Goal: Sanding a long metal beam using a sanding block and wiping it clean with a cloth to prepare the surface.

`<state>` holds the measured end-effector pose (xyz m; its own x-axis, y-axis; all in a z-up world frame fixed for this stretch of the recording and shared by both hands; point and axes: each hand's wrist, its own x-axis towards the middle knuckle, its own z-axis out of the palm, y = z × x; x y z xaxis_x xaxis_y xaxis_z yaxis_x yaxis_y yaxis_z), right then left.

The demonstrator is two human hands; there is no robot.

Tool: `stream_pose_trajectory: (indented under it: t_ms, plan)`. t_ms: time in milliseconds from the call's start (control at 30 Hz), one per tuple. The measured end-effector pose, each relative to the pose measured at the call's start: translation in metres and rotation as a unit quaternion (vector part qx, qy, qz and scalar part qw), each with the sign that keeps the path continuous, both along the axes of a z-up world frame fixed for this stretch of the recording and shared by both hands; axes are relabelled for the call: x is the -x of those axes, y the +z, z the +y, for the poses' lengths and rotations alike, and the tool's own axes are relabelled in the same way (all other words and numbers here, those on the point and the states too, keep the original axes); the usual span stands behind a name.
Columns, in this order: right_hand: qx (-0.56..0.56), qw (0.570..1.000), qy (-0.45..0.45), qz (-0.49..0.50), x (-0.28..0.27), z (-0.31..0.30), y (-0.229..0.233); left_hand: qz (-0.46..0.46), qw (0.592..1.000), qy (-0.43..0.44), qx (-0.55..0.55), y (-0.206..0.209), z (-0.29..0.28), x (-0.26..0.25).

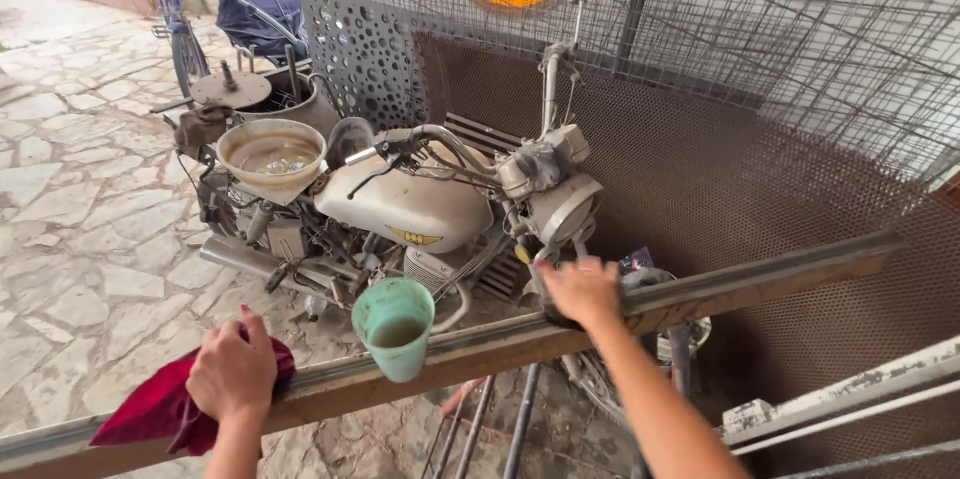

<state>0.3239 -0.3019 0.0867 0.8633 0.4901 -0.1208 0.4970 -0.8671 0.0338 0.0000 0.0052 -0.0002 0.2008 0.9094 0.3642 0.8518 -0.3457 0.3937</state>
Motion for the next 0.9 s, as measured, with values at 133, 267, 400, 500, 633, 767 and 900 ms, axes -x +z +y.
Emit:
stream_pose_trajectory:
  t_ms: [133, 267, 400, 500, 633, 767, 900]
  plan:
    - [-0.061, 0.992, 0.11, 0.004, 0.039, 0.013, -0.015, 0.002, 1.0, 0.006, -0.012, 0.002, -0.006, 0.001]
    - [-0.181, 0.957, 0.129, -0.189, 0.029, -0.032, -0.028, -0.001, 1.0, 0.004, -0.012, 0.004, -0.005, 0.001]
    - [-0.069, 0.995, -0.023, -0.071, -0.025, -0.045, -0.017, 0.006, 1.0, 0.005, -0.022, -0.004, 0.0, 0.002]
    - [0.022, 0.997, -0.071, 0.009, 0.003, -0.021, 0.015, -0.007, 0.999, -0.004, -0.048, -0.001, -0.002, 0.001]
    - [-0.057, 0.998, 0.034, 0.002, 0.039, -0.011, -0.006, 0.007, 0.999, 0.005, -0.043, -0.004, -0.002, 0.001]
    - [-0.166, 0.975, 0.06, -0.136, 0.01, -0.049, -0.023, 0.001, 0.999, -0.003, -0.054, -0.003, -0.002, 0.002]
    - [-0.087, 0.994, -0.063, -0.009, -0.062, -0.059, -0.024, 0.002, 1.0, 0.0, -0.029, 0.005, -0.004, 0.002]
